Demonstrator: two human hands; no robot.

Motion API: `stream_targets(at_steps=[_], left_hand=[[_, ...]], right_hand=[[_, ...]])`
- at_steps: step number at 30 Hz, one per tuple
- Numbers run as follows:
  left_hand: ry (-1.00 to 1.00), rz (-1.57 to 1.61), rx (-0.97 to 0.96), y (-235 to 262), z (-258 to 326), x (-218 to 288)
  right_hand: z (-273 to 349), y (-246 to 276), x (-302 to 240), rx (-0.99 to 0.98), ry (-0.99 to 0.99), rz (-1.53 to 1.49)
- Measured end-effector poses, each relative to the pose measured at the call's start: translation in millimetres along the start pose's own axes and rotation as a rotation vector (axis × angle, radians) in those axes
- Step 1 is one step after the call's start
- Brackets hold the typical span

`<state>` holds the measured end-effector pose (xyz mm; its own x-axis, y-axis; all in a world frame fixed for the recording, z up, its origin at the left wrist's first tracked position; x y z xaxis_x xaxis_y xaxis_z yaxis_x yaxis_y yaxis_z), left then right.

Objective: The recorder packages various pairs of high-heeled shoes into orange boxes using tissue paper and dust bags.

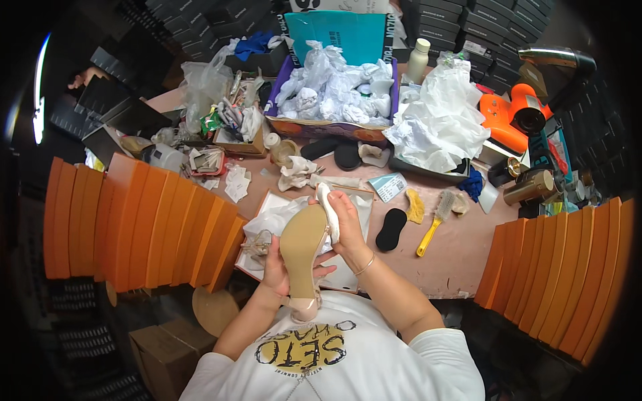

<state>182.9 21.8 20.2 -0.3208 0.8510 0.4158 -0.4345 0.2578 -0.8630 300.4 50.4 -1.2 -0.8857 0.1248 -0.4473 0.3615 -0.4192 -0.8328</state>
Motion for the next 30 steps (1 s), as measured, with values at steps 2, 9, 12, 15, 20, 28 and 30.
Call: stream_targets(at_steps=[2, 9, 12, 15, 20, 28, 30], left_hand=[[0.075, 0.179, -0.179, -12, -2, 0], [0.061, -0.388, -0.264, -4, 21, 14], [0.034, -0.49, -0.127, 9, 29, 30], [-0.004, -0.681, -0.04, 22, 42, 17], [0.009, -0.563, -0.113, 60, 46, -4], [-0.007, -0.523, 0.129, 70, 58, 5], [-0.021, -0.597, 0.12, 73, 62, 2]], right_hand=[[-4, -8, -4, -0.062, -0.008, 0.051], [1, -18, -38, -0.086, 0.137, 0.402], [52, -81, -64, -0.151, 0.502, 1.281], [120, -123, 8, -0.643, 0.665, 1.737], [48, -81, 19, -0.323, 0.497, 1.726], [52, -95, 43, -0.397, 0.486, 1.784], [41, -90, 38, -0.354, 0.514, 1.795]])
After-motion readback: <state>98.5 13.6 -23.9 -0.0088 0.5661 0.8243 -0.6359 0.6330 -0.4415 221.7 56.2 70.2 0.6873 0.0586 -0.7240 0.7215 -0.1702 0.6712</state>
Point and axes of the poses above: each hand's wrist, its own z-axis away from the middle knuckle, its own y-axis out of the back of the hand, x = y × z, the point moved 10 cm from there along -z, towards the middle knuckle, and after that the axes turned 6 degrees about -y, right-handed, at the moved point
